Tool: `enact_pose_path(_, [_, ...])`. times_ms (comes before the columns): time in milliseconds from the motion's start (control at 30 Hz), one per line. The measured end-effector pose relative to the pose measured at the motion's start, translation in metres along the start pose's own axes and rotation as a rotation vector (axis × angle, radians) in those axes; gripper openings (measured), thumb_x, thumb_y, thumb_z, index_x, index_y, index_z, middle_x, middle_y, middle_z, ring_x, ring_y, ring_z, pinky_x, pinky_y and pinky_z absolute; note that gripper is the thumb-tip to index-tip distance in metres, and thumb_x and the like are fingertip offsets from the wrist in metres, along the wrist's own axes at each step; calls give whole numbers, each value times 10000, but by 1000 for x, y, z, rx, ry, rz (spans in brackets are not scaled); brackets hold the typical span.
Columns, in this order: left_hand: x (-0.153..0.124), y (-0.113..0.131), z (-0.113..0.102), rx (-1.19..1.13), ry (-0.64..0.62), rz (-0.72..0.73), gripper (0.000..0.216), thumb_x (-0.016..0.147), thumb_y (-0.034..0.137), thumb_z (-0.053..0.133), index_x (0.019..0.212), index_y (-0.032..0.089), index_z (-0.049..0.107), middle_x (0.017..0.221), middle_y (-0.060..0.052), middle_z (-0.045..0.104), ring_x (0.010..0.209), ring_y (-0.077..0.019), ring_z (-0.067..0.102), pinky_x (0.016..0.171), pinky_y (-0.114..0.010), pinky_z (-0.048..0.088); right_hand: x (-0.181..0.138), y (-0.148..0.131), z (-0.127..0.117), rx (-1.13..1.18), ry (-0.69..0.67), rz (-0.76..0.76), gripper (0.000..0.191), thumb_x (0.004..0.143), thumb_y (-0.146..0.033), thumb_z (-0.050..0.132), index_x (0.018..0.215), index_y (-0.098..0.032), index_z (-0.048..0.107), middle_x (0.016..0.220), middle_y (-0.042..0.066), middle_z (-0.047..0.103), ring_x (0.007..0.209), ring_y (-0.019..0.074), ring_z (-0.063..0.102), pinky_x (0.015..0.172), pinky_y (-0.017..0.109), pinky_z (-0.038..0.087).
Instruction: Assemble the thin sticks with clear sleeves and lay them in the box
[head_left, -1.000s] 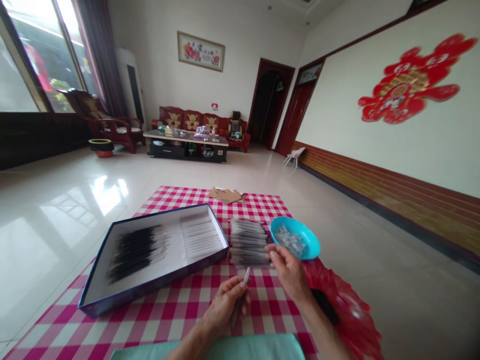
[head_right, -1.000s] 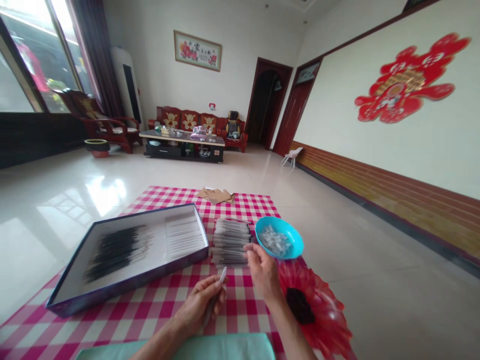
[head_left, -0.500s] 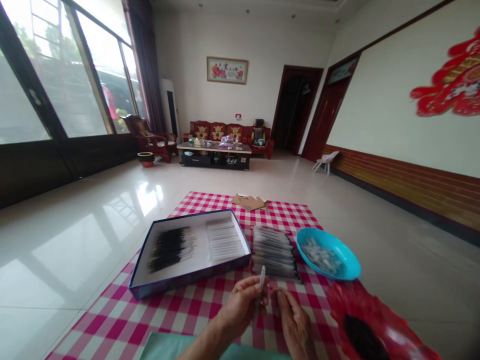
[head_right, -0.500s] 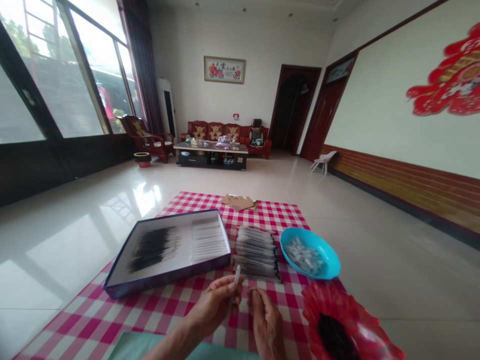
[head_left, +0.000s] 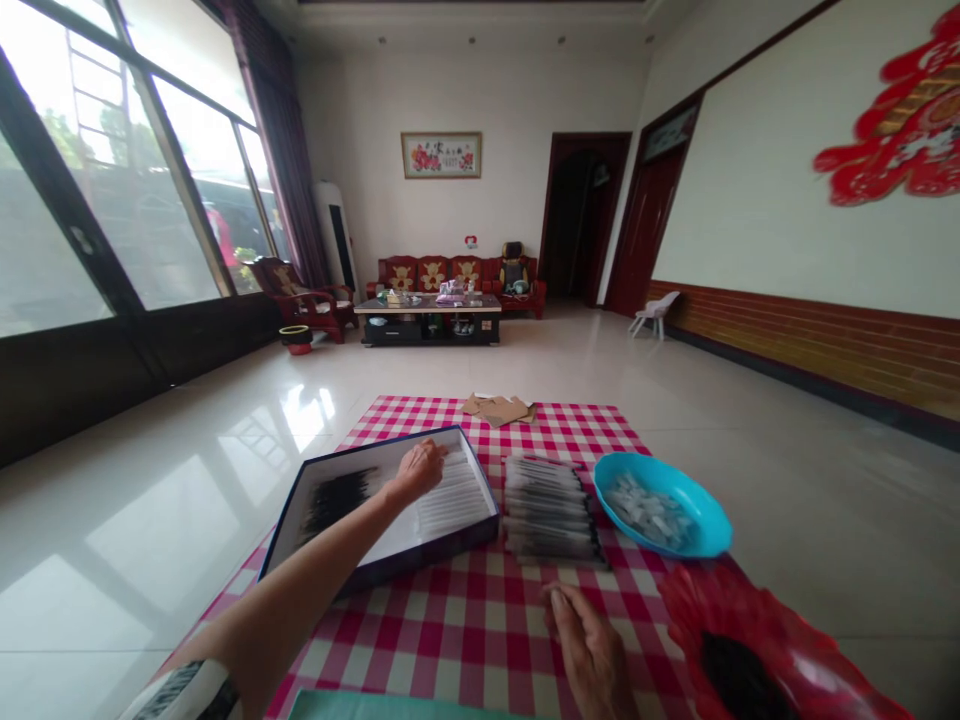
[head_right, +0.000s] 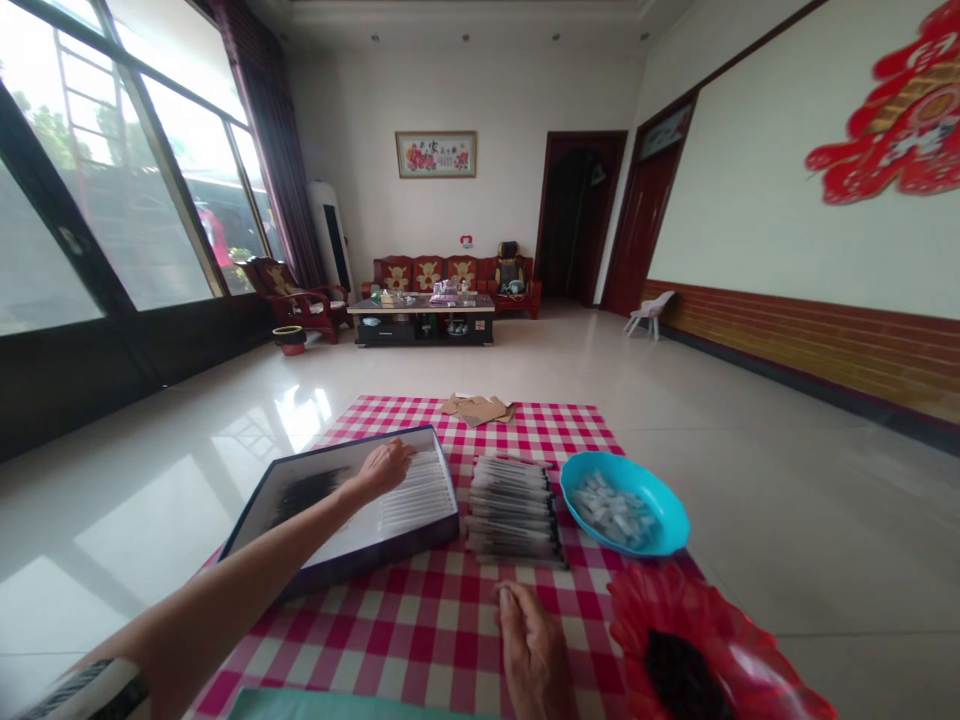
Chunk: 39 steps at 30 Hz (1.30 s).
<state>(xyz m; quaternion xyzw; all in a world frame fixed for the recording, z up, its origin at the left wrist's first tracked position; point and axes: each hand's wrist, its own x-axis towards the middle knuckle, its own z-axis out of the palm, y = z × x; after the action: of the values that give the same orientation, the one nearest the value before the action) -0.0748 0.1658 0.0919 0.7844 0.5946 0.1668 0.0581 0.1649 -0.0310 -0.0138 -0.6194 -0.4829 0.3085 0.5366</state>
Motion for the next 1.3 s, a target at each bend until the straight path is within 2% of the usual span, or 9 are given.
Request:
enact_pose_path(100, [11,1,20,79,-43,-7,206,879,172,459,897,147,663,944,-84,628,907,-188,592,815,-319,457,0,-4,0,-4,-10,-20,396,775,-536,524,881,-205,715,795,75,743,712,238,691,645,274,550])
enact_pose_path(267, [25,3,36,145,-73,-10,230,887,313,519,1025,145,593,1037,-60,606,935,-180,582,818,-383,479,-3,-13,-1,5,-27,-28,385,790,-521,512,871,-198,705,800,78,740,711,235,689,615,259,545])
enact_pose_path(400, [29,-1,36,172,-53,-22,223,849,197,493,1002,179,654,1038,-72,624,986,-205,583,823,-305,460,-4,-14,-1,-10,-19,-53,374,806,-511,494,852,-200,698,794,74,736,694,227,683,621,258,540])
enact_pose_path(667, [29,-9,38,161,-42,-53,236,810,206,490,908,210,705,985,-61,656,925,-199,612,791,-257,458,-5,-7,2,0,-46,-53,350,849,-477,465,907,-196,664,838,67,723,730,210,678,649,247,532])
enact_pose_path(800, [26,4,24,119,1,-21,228,807,197,502,925,204,696,989,-64,650,941,-202,601,810,-260,451,-5,-5,1,26,-24,-28,358,846,-484,473,911,-189,666,837,72,724,724,210,675,645,250,530])
enact_pose_path(1000, [-35,78,15,-20,71,290,265,905,255,406,1055,220,622,1044,-46,613,966,-157,558,857,-247,424,-4,-13,-5,164,218,75,447,809,-548,493,967,-164,661,951,102,717,858,239,660,718,297,532])
enact_pose_path(1100, [-79,114,35,-70,-33,547,240,908,226,395,959,212,629,906,-44,610,868,-158,548,801,-259,442,-3,-16,-9,265,292,84,448,823,-551,472,984,-167,637,967,92,707,850,221,660,718,300,531])
enact_pose_path(1200, [-108,133,63,-7,-120,635,184,865,143,431,825,194,603,833,-43,584,808,-173,512,701,-263,455,-1,-13,-12,329,326,91,453,792,-555,512,986,-162,627,1002,106,699,877,231,659,740,313,533])
enact_pose_path(1300, [-118,136,83,102,-135,653,144,861,120,433,853,181,563,917,-60,560,841,-190,481,670,-273,457,2,-8,-11,349,339,93,459,767,-558,535,975,-160,630,1012,113,698,903,240,654,774,329,533])
